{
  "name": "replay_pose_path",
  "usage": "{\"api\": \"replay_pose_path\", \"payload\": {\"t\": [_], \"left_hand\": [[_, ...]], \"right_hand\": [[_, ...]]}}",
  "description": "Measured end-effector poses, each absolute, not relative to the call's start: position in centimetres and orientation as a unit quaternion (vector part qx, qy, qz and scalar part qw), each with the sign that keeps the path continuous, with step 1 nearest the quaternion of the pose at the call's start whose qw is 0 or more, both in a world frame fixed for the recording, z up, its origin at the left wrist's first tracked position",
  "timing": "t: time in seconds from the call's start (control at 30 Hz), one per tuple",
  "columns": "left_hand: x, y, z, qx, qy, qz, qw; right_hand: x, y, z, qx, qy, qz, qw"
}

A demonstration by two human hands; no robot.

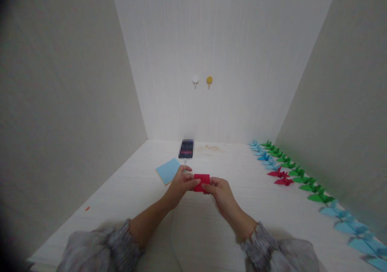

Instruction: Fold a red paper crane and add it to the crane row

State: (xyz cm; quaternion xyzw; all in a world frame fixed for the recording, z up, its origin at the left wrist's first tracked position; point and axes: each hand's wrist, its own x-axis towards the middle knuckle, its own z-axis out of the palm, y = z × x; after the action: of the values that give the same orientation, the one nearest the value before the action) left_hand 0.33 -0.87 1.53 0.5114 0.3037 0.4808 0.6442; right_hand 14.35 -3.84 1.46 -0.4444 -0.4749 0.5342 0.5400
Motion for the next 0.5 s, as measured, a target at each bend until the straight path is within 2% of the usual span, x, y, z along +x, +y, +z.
{"api": "replay_pose_path", "payload": {"t": [0.2, 0.5], "left_hand": [[0.01, -0.49, 1.08, 0.546, 0.345, 0.481, 0.593], [0.51, -0.84, 1.66, 0.515, 0.263, 0.485, 0.656]], "right_hand": [[14.02, -4.01, 1.27, -0.439, -0.489, 0.541, 0.524], [13.80, -3.82, 0.95, -0.453, -0.490, 0.498, 0.554]]}}
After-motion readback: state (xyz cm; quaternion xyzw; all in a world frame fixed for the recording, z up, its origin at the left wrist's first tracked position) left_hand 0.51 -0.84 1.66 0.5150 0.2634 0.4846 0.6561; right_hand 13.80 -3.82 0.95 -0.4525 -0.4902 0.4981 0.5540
